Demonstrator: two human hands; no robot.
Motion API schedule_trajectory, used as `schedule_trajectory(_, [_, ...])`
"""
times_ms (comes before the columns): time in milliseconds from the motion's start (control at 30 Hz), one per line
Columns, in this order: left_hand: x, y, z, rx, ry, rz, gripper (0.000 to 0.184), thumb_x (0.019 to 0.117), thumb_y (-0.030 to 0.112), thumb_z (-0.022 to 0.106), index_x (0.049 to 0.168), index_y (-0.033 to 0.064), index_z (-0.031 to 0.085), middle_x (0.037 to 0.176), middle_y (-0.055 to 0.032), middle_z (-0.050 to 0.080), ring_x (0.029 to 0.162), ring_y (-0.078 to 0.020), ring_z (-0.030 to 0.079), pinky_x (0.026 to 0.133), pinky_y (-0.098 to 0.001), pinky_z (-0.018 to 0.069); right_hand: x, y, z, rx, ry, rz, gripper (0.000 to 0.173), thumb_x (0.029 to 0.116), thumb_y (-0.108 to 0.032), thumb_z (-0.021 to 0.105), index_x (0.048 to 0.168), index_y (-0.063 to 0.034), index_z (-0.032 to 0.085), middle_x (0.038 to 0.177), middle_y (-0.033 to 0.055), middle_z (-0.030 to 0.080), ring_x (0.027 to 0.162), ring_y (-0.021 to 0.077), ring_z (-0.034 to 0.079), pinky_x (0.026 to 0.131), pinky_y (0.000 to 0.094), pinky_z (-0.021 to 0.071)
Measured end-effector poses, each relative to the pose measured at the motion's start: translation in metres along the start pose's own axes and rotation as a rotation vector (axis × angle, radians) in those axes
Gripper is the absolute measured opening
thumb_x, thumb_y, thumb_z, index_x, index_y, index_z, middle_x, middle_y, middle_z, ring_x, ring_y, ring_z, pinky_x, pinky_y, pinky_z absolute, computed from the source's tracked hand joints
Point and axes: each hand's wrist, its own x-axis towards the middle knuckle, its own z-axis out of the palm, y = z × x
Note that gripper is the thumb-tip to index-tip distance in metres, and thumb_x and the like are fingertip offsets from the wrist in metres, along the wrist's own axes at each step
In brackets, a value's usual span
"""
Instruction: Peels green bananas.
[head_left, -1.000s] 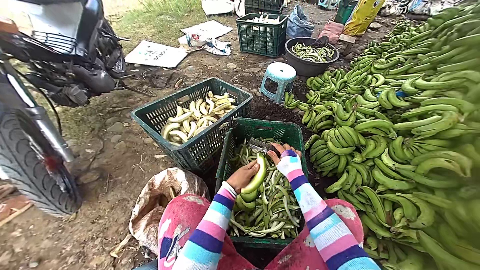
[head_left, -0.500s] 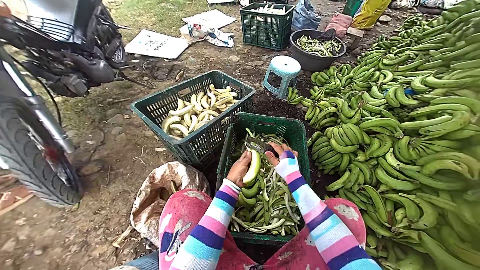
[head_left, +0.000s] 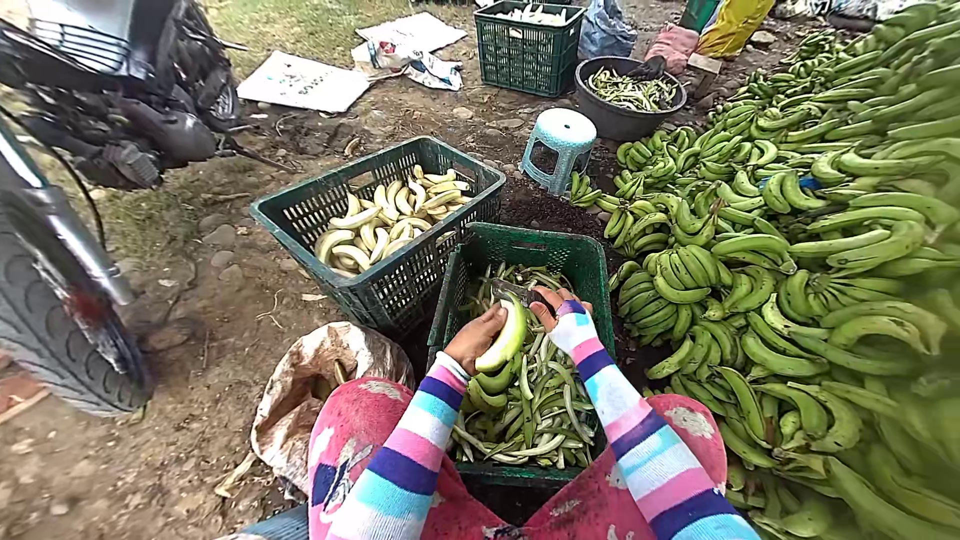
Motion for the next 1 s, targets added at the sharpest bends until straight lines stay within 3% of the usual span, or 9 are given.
schedule_trajectory(100, [-0.004,0.004,-0.007,0.385,-0.188,-0.042,0.046,0.1106,0.023,0.044,0.153,0.0071,0.042,0.136,-0.0128,0.061,0.114,-0.0122,0.062,0.101,-0.0322,0.05,0.006,0.014,-0.003,-0.011,-0.011,-0.004,0.047,0.103,-0.053,0.052,0.14,-0.0266,0.064,0.131,0.0182,0.066,0.125,0.0397,0.059,0.109,0.068,0.0351])
schedule_trajectory(200, [-0.007,-0.002,-0.002,0.526,-0.302,-0.053,0.048,0.1101,0.023,0.045,0.155,0.008,0.04,0.145,-0.0145,0.055,0.124,-0.0159,0.059,0.106,-0.0363,0.0468,0.002,0.01,-0.009,0.01,0.023,0.046,0.047,0.1035,-0.047,0.056,0.142,-0.0211,0.062,0.134,0.0219,0.063,0.126,0.0434,0.057,0.11,0.0692,0.0317])
schedule_trajectory(267, [-0.003,-0.002,-0.007,0.509,-0.187,-0.045,0.045,0.1107,0.022,0.044,0.153,0.0058,0.043,0.14,-0.0179,0.058,0.121,-0.0198,0.061,0.105,-0.0389,0.0474,-0.001,0.013,0.001,0.026,0.088,-0.041,0.047,0.1008,-0.047,0.06,0.14,-0.0205,0.065,0.128,0.0225,0.066,0.122,0.0439,0.059,0.109,0.07,0.0343])
schedule_trajectory(367, [-0.004,0.005,-0.015,0.505,-0.06,0.001,0.031,0.1099,0.021,0.047,0.131,0.0023,0.059,0.111,-0.0101,0.066,0.095,-0.0102,0.063,0.088,-0.0314,0.0519,-0.015,-0.008,-0.006,-0.023,-0.01,-0.086,0.05,0.0999,-0.048,0.063,0.143,-0.0233,0.063,0.132,0.0206,0.064,0.127,0.04,0.055,0.112,0.0636,0.0301])
schedule_trajectory(500, [-0.01,0.006,-0.017,0.47,-0.144,0.017,0.047,0.1109,0.022,0.043,0.155,0.0062,0.038,0.141,-0.0161,0.057,0.119,-0.0144,0.061,0.103,-0.0331,0.0488,-0.001,-0.002,-0.012,0.028,0.087,0.087,0.05,0.1018,-0.047,0.061,0.145,-0.0201,0.06,0.137,0.0258,0.06,0.13,0.0463,0.053,0.111,0.0683,0.0322])
schedule_trajectory(600, [-0.001,-0.004,-0.015,0.177,0.188,0.076,0.044,0.1128,0.025,0.036,0.151,0.0029,0.043,0.13,-0.0216,0.062,0.113,-0.0246,0.064,0.1,-0.0422,0.0508,0.001,-0.006,-0.004,0.131,0.058,0.085,0.051,0.1024,-0.046,0.059,0.145,-0.0176,0.059,0.137,0.0252,0.06,0.128,0.0451,0.055,0.11,0.067,0.0371])
schedule_trajectory(733, [0.017,-0.012,-0.012,-0.416,0.569,0.201,0.053,0.1113,0.046,0.032,0.117,0.0003,0.059,0.088,-0.0108,0.063,0.075,-0.0169,0.062,0.069,-0.0338,0.0538,-0.024,-0.038,0.024,0.092,-0.086,-0.047,0.057,0.0994,-0.055,0.058,0.143,-0.0182,0.062,0.135,0.0231,0.063,0.127,0.0412,0.058,0.11,0.0637,0.0381])
schedule_trajectory(867, [0.018,-0.006,-0.014,-0.786,0.714,0.234,0.048,0.1121,0.044,0.025,0.119,0.0048,0.051,0.09,-0.0081,0.056,0.072,-0.0135,0.058,0.063,-0.0276,0.0505,-0.045,-0.058,0.04,-0.039,0.076,-0.155,0.059,0.0953,-0.061,0.059,0.139,-0.022,0.067,0.125,0.0231,0.067,0.119,0.0439,0.06,0.106,0.0645,0.0372])
schedule_trajectory(1000, [0.019,-0.003,-0.009,-0.736,0.659,0.254,0.039,0.111,0.042,0.033,0.105,0.0095,0.054,0.079,-0.0048,0.058,0.064,-0.0124,0.058,0.056,-0.0286,0.0501,-0.032,-0.056,0.029,-0.042,0.069,-0.07,0.057,0.0973,-0.059,0.058,0.141,-0.0236,0.065,0.129,0.0228,0.066,0.124,0.0434,0.058,0.111,0.0646,0.0337])
